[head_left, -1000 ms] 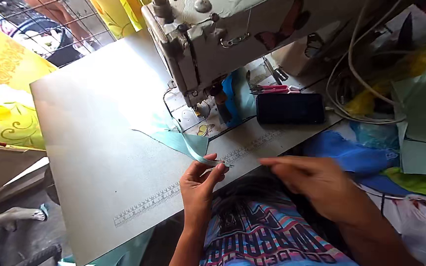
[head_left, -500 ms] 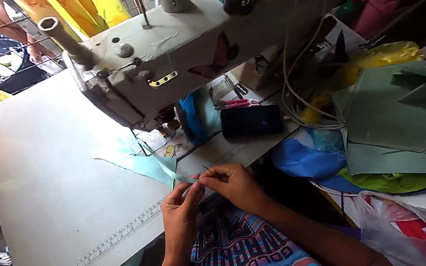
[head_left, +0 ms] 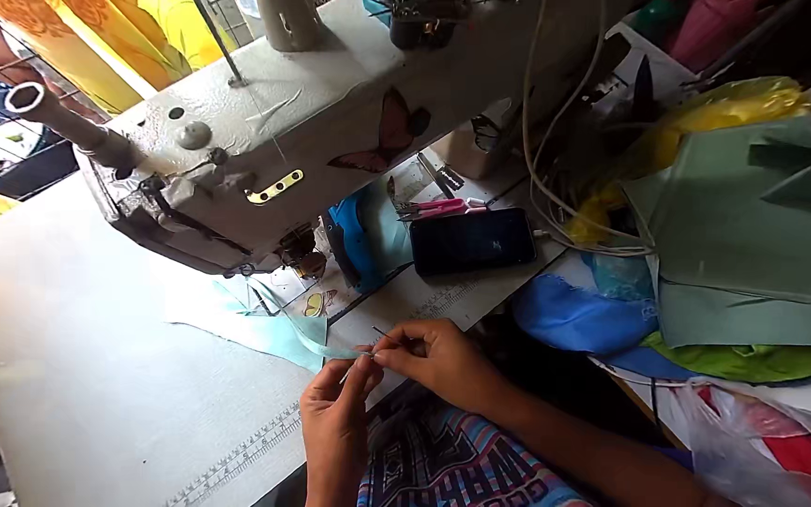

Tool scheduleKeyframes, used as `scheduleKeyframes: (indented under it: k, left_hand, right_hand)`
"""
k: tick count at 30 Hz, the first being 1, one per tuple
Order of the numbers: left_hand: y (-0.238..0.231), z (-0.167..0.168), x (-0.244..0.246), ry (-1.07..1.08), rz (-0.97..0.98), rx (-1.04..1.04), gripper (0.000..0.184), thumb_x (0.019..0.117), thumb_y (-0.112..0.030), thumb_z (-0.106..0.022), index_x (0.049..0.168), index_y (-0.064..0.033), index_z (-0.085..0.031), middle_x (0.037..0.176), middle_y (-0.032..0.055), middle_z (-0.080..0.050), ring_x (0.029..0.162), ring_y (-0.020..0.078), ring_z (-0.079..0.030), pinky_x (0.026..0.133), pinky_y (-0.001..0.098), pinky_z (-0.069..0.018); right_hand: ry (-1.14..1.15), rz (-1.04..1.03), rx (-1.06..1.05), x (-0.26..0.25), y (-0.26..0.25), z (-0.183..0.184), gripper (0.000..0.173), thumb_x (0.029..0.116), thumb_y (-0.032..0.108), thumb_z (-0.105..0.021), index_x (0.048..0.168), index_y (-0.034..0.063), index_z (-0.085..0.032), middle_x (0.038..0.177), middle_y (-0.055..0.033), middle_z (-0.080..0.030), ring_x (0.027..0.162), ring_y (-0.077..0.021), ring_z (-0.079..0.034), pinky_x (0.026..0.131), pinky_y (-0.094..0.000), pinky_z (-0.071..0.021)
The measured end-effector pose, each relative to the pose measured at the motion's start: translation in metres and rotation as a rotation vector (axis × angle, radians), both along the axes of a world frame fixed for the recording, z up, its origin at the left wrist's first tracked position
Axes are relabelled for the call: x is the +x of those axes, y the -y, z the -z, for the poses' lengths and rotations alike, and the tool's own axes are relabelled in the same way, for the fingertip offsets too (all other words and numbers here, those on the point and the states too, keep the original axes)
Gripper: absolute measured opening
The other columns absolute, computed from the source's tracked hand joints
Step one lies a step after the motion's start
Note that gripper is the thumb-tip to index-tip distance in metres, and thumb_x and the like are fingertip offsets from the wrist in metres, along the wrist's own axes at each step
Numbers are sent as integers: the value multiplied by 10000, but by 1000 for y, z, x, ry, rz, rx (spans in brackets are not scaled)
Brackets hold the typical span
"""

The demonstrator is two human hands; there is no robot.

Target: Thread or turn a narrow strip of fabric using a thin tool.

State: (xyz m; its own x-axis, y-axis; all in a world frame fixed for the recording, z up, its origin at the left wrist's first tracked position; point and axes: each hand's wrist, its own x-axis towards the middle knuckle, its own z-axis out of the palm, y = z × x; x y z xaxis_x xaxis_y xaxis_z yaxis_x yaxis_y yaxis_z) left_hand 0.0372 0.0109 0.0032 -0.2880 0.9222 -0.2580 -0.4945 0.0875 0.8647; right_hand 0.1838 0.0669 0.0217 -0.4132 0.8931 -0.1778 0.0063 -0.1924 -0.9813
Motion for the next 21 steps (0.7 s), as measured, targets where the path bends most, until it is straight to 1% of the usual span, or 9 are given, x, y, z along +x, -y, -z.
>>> scheduleKeyframes:
  k: [1, 3, 5, 6, 8, 11, 14, 18, 21]
  left_hand:
    - [-1, -1, 0, 16, -11, -6, 112, 947, -24, -647, 884, -55, -735, 898, 79, -766, 790, 102, -743, 755, 240, -618]
    - [-5, -5, 0, 84, -29, -52, 165, 994, -15, -568, 898, -42, -698, 918, 95, -765, 814, 123, -753, 755, 247, -623]
    - [-8, -11, 1, 149, -46, -107, 219, 1037, -7, -476, 934, -38, -666, 940, 100, -770, 834, 129, -761, 753, 248, -626]
    - [-9, -12, 2, 164, -50, -119, 228, 1047, -11, -457, 945, -35, -660, 941, 104, -771, 833, 133, -762, 749, 249, -627]
    - [-9, -11, 3, 149, -32, -103, 217, 1046, -23, -454, 957, -33, -651, 951, 111, -768, 845, 140, -760, 744, 250, -623]
    - [-8, -4, 3, 77, 37, -40, 123, 995, -27, -545, 955, -28, -661, 991, 123, -758, 891, 133, -749, 727, 235, -610]
    - [-6, -2, 8, -6, 48, -10, 71, 955, -27, -629, 932, -34, -696, 941, 98, -756, 835, 117, -742, 710, 234, -612]
    - [-4, 2, 12, -46, 21, 37, 45, 930, -15, -670, 924, -32, -711, 910, 83, -757, 806, 110, -736, 752, 248, -616]
    - [-4, 0, 14, -54, -16, 21, 53, 919, 10, -673, 932, -14, -718, 915, 80, -751, 810, 105, -727, 774, 243, -612]
  right_hand:
    - [-34, 19, 21, -1, 1, 3, 128, 971, 115, -662, 996, 1, -715, 846, 35, -659, 725, 58, -577, 681, -107, -490]
    - [-83, 61, 94, -2, 4, 9, 211, 1007, 142, -617, 1103, -22, -706, 932, 9, -676, 772, 54, -587, 708, -113, -500]
    - [-74, 99, 177, 1, 6, 13, 286, 1046, 164, -543, 1180, -29, -705, 998, -3, -660, 778, 64, -545, 691, -98, -462]
    - [-57, 117, 209, 2, 8, 15, 299, 1054, 163, -521, 1184, -27, -712, 996, -2, -654, 766, 68, -526, 676, -95, -445]
    - [-23, 138, 256, 6, 10, 17, 280, 1048, 141, -528, 1138, -30, -730, 951, 2, -669, 742, 72, -536, 659, -88, -453]
    - [-5, 165, 266, 8, 12, 17, 225, 1022, 137, -590, 1059, -31, -735, 882, 13, -698, 719, 73, -574, 659, -93, -487]
    - [-4, 167, 249, 6, 10, 16, 198, 995, 146, -645, 1045, -20, -740, 891, 10, -718, 740, 71, -608, 685, -95, -511]
    - [15, 156, 251, 3, 6, 15, 142, 968, 126, -668, 980, 1, -734, 815, 22, -682, 688, 76, -571, 638, -83, -476]
    - [38, 145, 228, 1, 6, 13, 131, 968, 123, -660, 961, 10, -726, 797, 31, -665, 681, 81, -560, 631, -77, -464]
